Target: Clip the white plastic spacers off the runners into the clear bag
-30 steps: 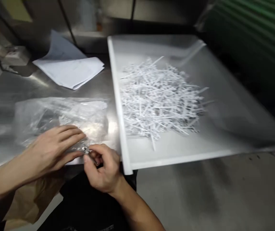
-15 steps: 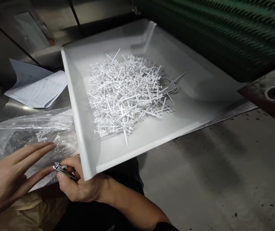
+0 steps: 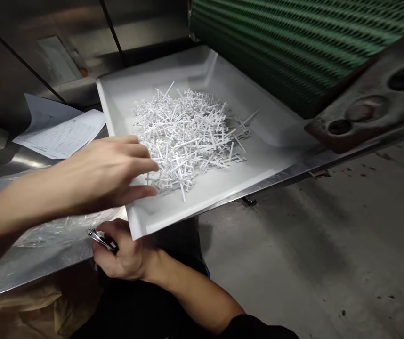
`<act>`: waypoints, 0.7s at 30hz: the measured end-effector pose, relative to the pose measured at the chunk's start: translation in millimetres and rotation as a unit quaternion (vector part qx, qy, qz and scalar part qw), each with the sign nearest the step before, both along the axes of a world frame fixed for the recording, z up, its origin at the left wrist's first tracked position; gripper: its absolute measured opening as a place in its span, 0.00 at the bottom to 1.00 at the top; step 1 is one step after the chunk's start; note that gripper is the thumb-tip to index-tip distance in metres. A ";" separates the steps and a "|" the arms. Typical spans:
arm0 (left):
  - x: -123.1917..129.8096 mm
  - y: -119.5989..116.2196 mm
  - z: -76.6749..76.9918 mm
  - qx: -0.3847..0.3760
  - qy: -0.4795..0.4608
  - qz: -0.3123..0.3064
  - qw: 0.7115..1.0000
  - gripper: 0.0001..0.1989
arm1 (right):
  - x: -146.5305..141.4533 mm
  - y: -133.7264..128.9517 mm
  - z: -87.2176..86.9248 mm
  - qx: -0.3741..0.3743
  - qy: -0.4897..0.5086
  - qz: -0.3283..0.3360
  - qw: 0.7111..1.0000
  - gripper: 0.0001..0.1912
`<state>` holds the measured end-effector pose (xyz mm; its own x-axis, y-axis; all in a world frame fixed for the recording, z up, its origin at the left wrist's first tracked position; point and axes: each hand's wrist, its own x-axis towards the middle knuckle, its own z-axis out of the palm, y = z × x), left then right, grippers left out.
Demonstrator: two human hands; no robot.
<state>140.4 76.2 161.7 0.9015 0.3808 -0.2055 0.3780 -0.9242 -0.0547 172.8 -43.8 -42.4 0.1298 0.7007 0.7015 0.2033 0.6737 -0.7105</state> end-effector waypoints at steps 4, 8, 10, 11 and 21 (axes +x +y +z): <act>63.0 9.2 -7.3 0.016 0.171 0.024 0.985 0.05 | -2.5 0.0 0.5 -0.009 -0.019 -0.031 0.999 0.07; 57.3 9.8 -3.1 0.008 0.138 0.041 0.990 0.08 | -4.2 0.7 -1.3 -0.003 -0.015 -0.035 0.999 0.07; 49.9 17.5 4.9 -0.052 0.104 0.039 0.992 0.08 | -4.6 0.2 -3.0 -0.008 -0.012 -0.031 0.999 0.08; 46.8 22.9 9.1 -0.093 0.081 0.045 0.991 0.08 | -4.8 -0.4 -4.0 -0.014 -0.011 -0.028 0.999 0.09; 32.6 44.9 -1.3 -0.150 -0.011 0.055 0.987 0.07 | -7.9 -1.9 -7.3 -0.032 -0.023 -0.012 0.999 0.07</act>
